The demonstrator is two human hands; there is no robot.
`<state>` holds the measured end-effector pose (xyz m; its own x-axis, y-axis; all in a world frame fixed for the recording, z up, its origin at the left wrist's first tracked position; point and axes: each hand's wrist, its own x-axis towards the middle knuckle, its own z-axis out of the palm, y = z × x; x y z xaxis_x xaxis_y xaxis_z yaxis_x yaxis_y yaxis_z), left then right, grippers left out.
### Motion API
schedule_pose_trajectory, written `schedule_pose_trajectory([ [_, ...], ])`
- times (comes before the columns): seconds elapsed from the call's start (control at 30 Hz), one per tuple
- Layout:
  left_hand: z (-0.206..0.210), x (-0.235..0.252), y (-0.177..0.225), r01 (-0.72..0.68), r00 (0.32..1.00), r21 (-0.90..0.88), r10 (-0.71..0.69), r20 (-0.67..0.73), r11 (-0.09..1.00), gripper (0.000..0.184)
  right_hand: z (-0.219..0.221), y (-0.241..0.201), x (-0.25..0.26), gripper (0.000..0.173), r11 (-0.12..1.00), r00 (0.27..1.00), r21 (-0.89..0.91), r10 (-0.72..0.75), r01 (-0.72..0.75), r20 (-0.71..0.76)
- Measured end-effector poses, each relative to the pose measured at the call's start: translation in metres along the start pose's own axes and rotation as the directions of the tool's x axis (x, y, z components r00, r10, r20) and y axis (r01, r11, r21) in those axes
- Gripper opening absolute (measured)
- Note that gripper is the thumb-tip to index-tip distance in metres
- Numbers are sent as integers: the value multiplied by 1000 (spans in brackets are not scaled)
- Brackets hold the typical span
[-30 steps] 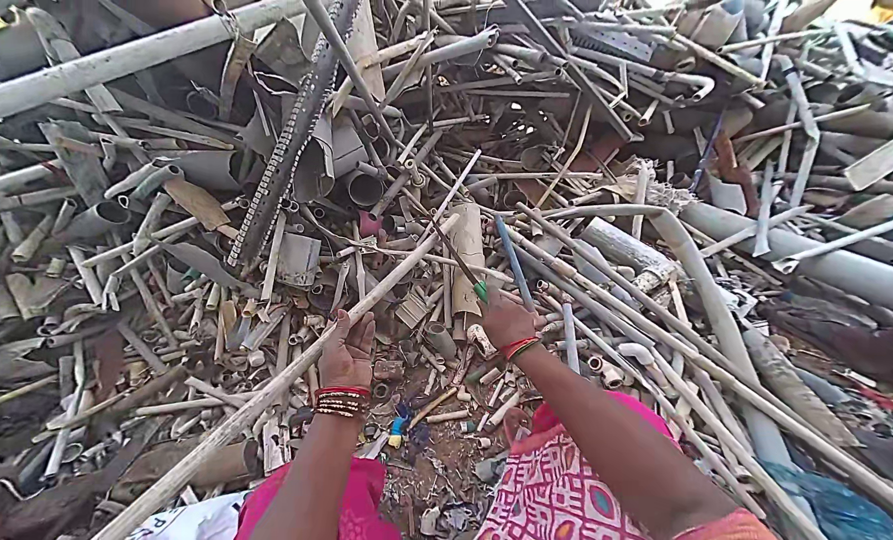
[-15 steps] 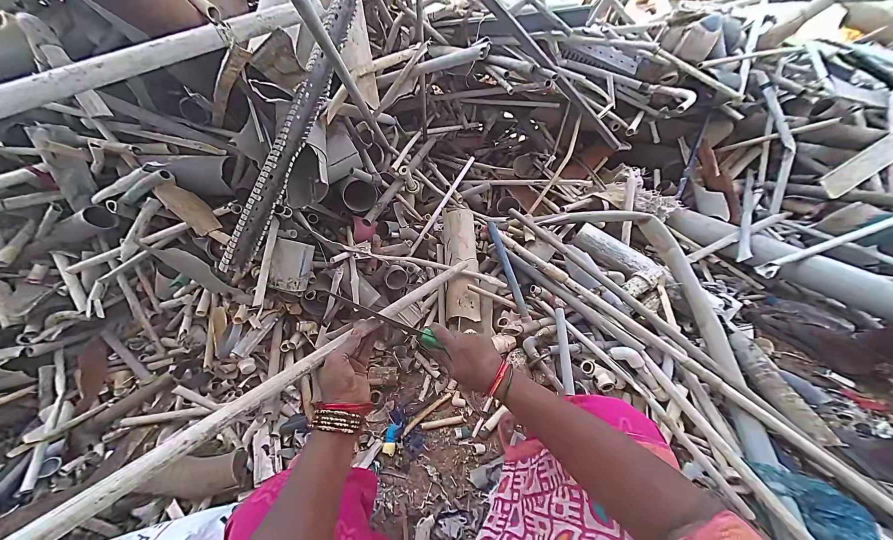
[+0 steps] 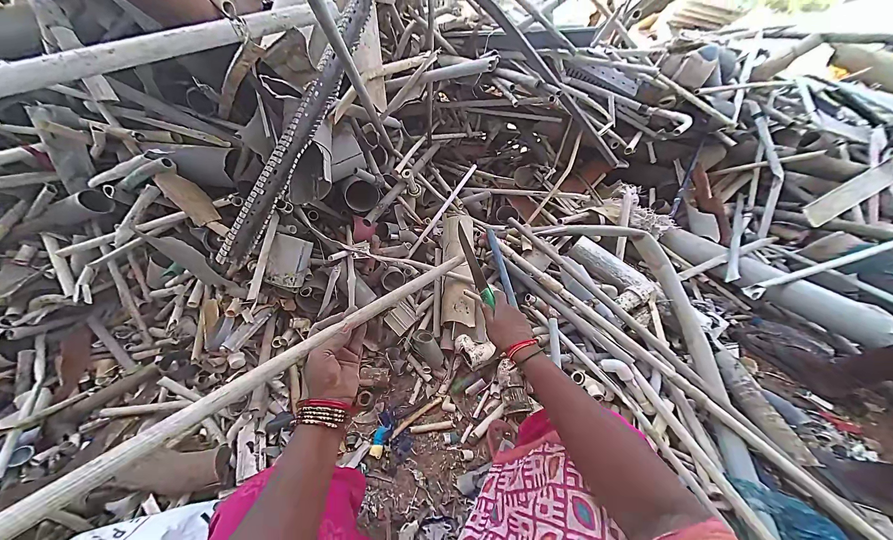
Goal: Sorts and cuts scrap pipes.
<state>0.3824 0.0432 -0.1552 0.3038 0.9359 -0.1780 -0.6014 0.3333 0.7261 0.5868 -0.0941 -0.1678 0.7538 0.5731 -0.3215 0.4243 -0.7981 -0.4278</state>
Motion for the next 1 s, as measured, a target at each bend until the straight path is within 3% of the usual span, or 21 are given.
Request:
schedule_pose_trajectory([
  [0.07,2,4,-2,8,1000,0,-8,0,1000,22,10,-12,-25,54,964,963,-54,-254,259,86],
  [0.1,2,5,-4,17,1000,0,-17,-12,1000,21,21,-16,-37,54,901,902,-84,-415,425,117],
  [0.13,2,5,-4,20,1000,-2,-20,-22,1000,20,29,-17,-42,53,841,848,-110,-519,529,108],
  [0.17,1,5,-2,24,999,-15,-25,-28,1000,17,31,-16,-40,53,835,844,-121,-530,536,83],
  [0.2,-1,7,1,27,999,-33,-28,-40,999,16,26,-11,-32,53,883,889,-104,-456,458,46],
  [0.27,-3,11,9,30,998,-80,-34,-56,996,16,7,3,-5,54,986,987,35,-161,162,-23],
  [0.33,-3,11,13,37,997,-84,-42,-65,996,16,-1,15,5,54,993,998,118,-24,29,-50],
  [0.4,-1,12,12,43,996,-52,-47,-78,998,14,4,7,-13,54,977,977,65,-208,204,53],
  [0.47,-2,12,9,61,994,-33,-64,-87,998,14,13,-2,-29,54,885,870,6,-460,466,178],
  [0.5,-3,12,9,66,994,-25,-67,-81,998,15,13,-2,-30,53,864,849,15,-497,503,181],
  [0.53,-4,12,11,60,995,-24,-62,-80,998,17,10,2,-25,53,883,873,75,-469,463,135],
  [0.6,-6,14,15,26,995,-37,-29,-92,999,16,1,18,-5,49,918,967,309,-254,250,-28],
  [0.67,-7,13,18,3,997,-51,-7,-83,999,16,-3,29,5,48,920,996,383,-83,82,-15],
  [0.7,-5,13,18,2,997,-61,-7,-72,998,17,-2,27,-2,50,944,990,316,-126,97,71],
  [0.77,-2,12,14,4,999,-76,-8,-52,997,20,9,11,-21,49,950,916,140,-306,278,258],
  [0.8,-1,12,12,1,998,-65,-5,-57,998,20,14,4,-28,48,940,894,101,-341,325,291],
  [0.87,-3,11,14,-6,997,-31,3,-77,1000,19,15,6,-25,48,949,942,206,-277,237,191],
  [0.93,-3,12,16,-4,997,-9,3,-82,1000,17,7,23,-6,45,849,996,520,-86,91,-34],
  [1.0,-3,13,17,-6,995,23,8,-99,1000,13,-1,34,2,41,576,982,811,75,100,-174],
])
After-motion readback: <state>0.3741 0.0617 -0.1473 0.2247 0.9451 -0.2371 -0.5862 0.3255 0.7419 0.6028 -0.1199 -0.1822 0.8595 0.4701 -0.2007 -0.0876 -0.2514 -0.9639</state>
